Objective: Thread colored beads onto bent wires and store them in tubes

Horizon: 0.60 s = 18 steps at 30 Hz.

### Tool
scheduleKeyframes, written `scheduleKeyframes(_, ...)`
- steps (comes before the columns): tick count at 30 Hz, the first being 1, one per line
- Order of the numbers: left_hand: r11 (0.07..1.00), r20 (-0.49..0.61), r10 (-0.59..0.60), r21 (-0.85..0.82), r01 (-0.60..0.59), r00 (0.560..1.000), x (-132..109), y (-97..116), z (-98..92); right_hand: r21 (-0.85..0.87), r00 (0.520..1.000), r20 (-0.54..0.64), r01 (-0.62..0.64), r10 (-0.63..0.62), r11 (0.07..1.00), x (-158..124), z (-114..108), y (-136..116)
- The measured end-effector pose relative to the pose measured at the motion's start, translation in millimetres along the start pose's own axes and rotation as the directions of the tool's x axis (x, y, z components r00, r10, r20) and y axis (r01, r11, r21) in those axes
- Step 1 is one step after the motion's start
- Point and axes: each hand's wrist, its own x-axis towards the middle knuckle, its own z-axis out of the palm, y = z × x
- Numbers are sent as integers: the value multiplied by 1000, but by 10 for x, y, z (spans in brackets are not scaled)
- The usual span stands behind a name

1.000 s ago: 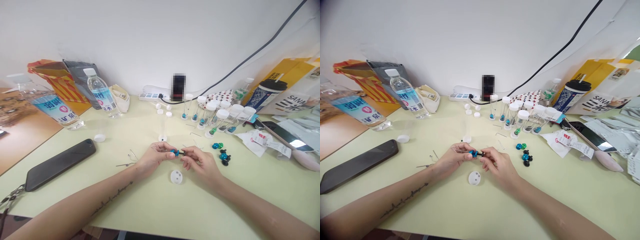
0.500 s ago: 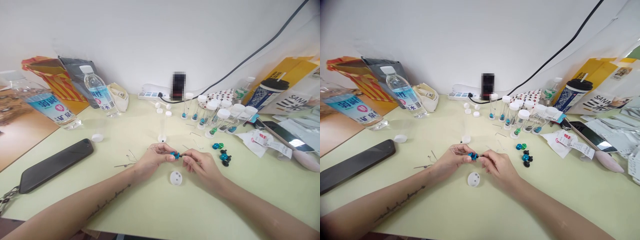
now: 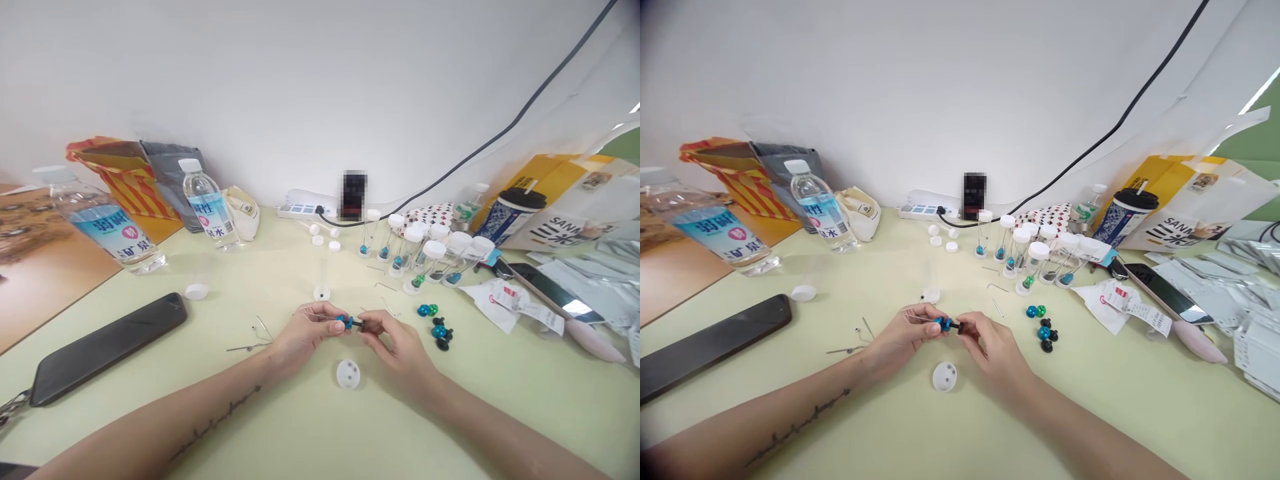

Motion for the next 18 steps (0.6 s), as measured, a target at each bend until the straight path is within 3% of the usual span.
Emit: scheduleKeyframes(18, 997, 15, -3, 82, 2, 1000, -10, 13, -7, 48, 992, 107, -77, 72, 996, 51, -20, -44)
